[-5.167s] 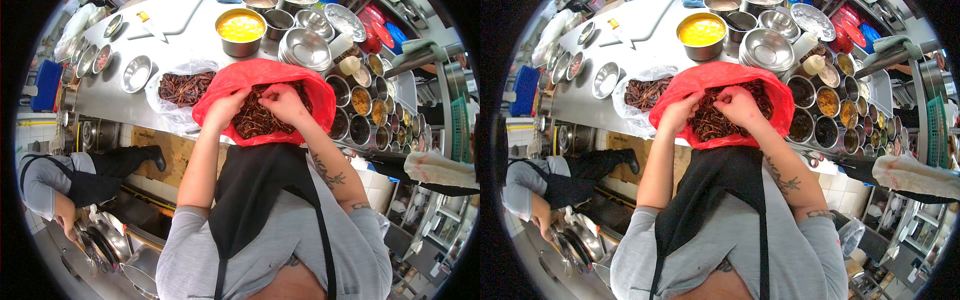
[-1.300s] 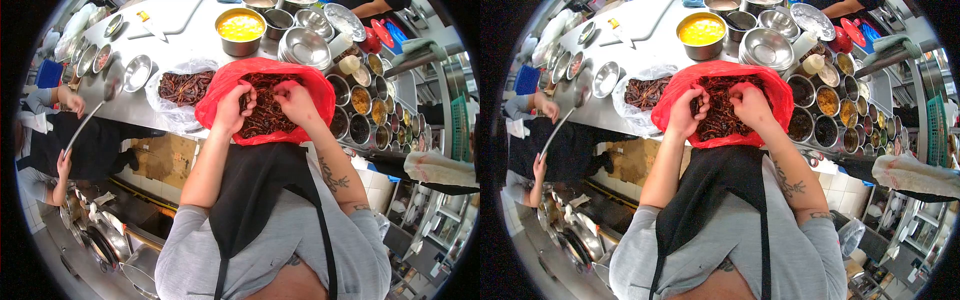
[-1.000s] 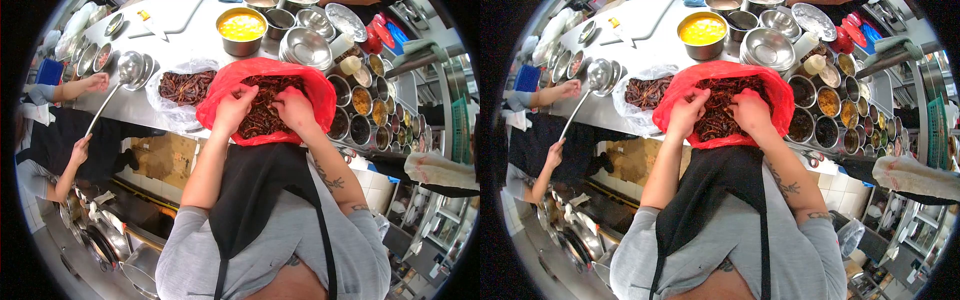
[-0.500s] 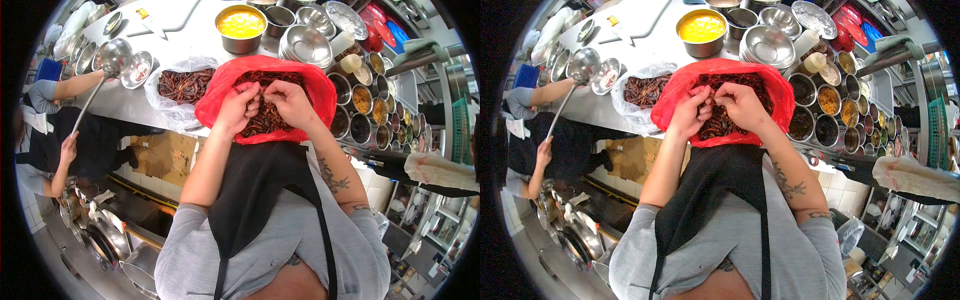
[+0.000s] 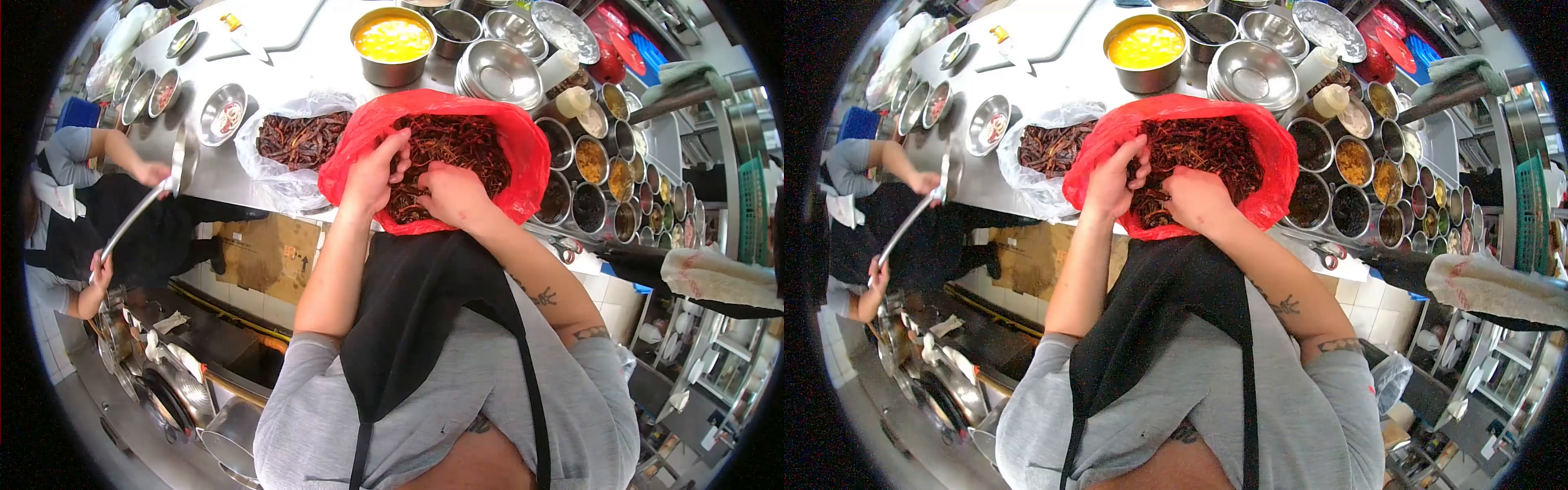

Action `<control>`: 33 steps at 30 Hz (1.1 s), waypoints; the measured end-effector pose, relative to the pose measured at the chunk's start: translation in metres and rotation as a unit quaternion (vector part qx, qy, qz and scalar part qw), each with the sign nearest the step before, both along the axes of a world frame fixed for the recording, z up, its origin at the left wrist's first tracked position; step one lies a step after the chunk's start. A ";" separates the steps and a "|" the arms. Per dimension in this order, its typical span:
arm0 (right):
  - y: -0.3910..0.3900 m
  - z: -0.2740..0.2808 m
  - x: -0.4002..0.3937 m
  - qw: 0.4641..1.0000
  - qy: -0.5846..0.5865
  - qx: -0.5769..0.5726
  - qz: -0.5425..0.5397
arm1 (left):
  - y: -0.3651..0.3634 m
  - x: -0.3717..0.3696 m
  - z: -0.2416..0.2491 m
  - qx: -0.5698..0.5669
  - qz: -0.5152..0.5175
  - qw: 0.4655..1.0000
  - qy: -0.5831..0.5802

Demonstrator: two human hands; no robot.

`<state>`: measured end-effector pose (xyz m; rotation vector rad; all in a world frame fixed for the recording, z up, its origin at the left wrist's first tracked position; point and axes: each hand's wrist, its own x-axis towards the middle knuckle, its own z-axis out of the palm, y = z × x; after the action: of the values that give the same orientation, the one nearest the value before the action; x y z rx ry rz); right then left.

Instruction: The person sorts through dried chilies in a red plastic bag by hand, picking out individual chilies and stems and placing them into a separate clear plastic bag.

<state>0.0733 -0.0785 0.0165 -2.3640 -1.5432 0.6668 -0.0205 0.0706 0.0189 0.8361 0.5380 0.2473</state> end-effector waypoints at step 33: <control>-0.006 0.003 0.022 0.955 0.176 0.148 -0.186 | 0.005 0.000 -0.005 -0.164 -0.011 0.986 -0.035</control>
<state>0.0951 -0.0841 0.0199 -2.0852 -0.9410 0.6670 -0.0202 0.0757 0.0138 0.5102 0.4881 0.1613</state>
